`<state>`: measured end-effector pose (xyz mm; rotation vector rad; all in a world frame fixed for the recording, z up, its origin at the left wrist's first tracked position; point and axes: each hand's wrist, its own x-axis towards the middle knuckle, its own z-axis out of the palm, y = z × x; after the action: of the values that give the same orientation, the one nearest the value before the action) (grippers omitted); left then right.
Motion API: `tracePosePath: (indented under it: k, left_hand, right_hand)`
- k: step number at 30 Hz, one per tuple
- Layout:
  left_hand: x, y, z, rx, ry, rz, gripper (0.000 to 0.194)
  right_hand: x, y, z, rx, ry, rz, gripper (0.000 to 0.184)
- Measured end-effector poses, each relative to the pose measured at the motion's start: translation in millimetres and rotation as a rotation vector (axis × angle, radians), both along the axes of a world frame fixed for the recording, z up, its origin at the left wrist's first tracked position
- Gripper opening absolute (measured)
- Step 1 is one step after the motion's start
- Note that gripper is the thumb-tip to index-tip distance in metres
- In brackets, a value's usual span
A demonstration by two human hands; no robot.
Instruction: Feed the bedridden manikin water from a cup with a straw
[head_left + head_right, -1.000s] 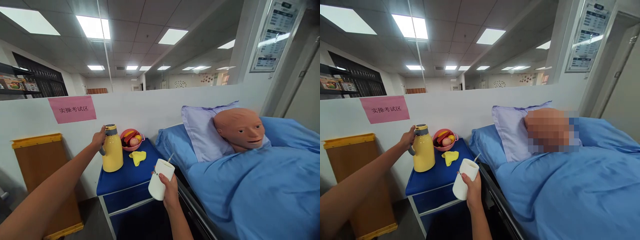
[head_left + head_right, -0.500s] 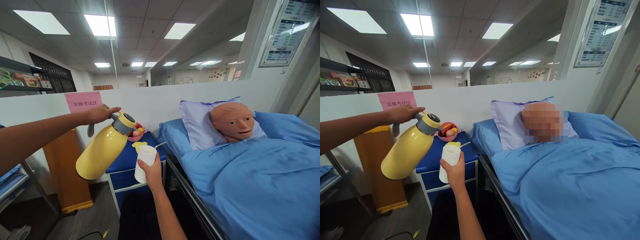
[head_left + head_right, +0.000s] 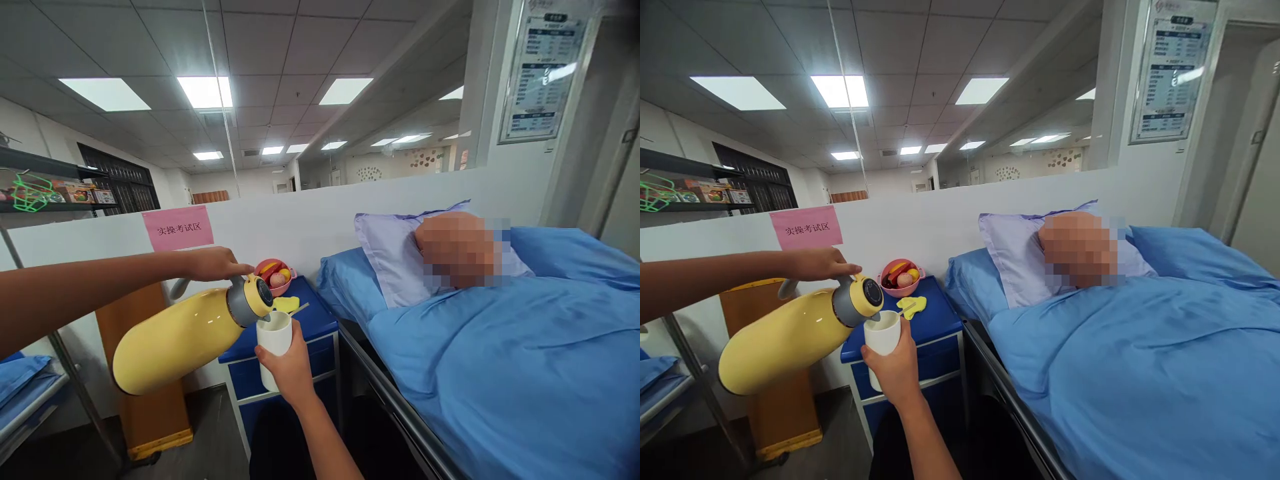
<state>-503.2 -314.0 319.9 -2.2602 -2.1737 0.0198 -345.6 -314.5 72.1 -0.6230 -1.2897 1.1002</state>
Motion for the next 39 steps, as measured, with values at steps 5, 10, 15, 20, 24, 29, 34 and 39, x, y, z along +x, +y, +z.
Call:
tracePosePath:
  k: [5, 10, 15, 20, 24, 29, 34, 39]
  left_hand:
    - [10, 1, -5.4, -0.073, -0.016, 0.008, 0.058]
    - [20, 3, -8.3, -0.108, 0.042, -0.001, 0.057]
    - [27, 7, -12.1, -0.117, 0.044, -0.011, 0.057]
    - [35, 10, -14.7, -0.119, 0.034, 0.013, 0.058]
    - [36, 13, -16.0, -0.113, 0.040, -0.013, 0.057]
    - [40, 15, -17.1, -0.106, 0.026, -0.017, 0.056]
    - [39, 21, -19.6, -0.092, -0.022, -0.015, 0.056]
    - [42, 22, -21.5, -0.132, 0.011, -0.044, 0.058]
  right_hand:
    - [-5, 0, -9.9, -0.002, -0.044, -0.019, 0.052]
    - [-6, 4, -17.3, -0.038, -0.136, -0.020, 0.056]
    - [-6, 8, -22.1, -0.045, -0.161, -0.006, 0.057]
    - [-9, 14, -30.2, -0.041, -0.149, 0.005, 0.059]
    - [-9, 18, -34.4, -0.028, -0.139, -0.029, 0.059]
    - [-8, 18, -34.0, -0.037, -0.145, -0.050, 0.059]
    - [-6, 19, -34.2, -0.058, -0.143, -0.008, 0.059]
    - [-2, 18, -35.1, -0.069, -0.182, -0.063, 0.059]
